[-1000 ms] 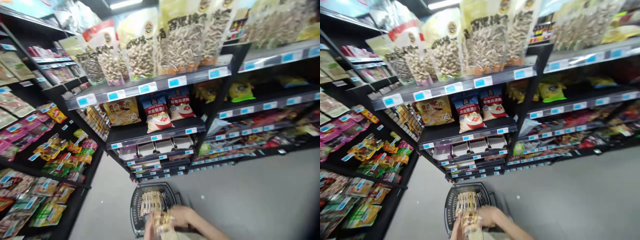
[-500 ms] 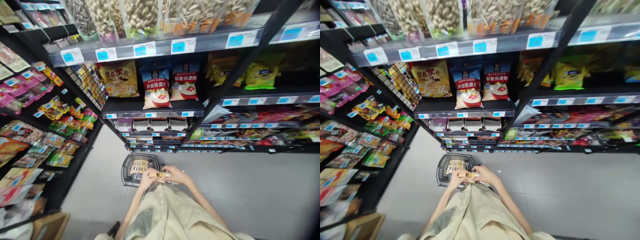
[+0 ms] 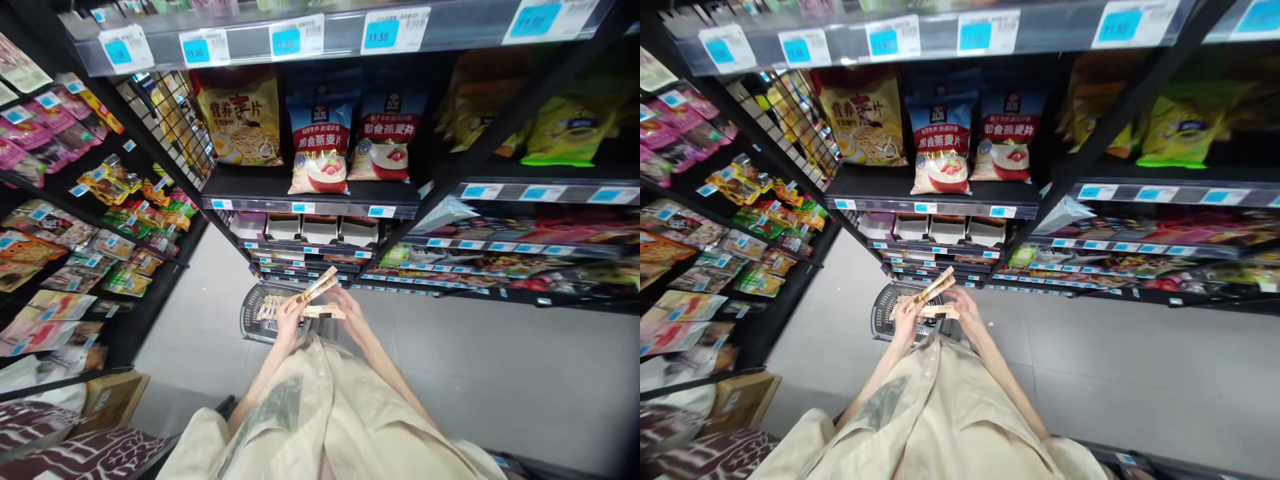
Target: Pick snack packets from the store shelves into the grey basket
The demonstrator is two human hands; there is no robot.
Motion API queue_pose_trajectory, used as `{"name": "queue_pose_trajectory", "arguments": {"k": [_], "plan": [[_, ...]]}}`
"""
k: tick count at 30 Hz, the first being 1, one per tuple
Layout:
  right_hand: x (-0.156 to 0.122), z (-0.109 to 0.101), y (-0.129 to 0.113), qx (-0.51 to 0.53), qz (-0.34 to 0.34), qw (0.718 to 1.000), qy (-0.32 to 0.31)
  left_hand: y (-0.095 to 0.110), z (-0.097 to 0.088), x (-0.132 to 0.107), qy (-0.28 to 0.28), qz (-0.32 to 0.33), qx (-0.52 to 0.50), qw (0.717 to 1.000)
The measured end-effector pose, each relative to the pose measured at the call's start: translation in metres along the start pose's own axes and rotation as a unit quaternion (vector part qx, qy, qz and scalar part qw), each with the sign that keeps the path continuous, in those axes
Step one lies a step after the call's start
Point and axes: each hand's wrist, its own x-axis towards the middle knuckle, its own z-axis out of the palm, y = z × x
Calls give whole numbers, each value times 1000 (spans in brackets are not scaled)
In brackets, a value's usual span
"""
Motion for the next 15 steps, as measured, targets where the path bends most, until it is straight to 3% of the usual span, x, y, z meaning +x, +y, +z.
{"name": "queue_pose_trajectory", "arguments": {"k": [3,6,10,12,15], "plan": [[-5,22,5,112,-14,991,-66,6,13,-2,15,23,-32,999],[-3,31,5,104,-56,990,-74,5,19,-4,42,53,-37,997],[6,33,6,29,-36,998,31,1,18,-8,25,116,29,993],[10,34,8,59,-33,994,84,1,16,-10,-13,145,67,987],[11,36,13,130,-37,985,109,2,13,-15,-53,162,128,977]]}}
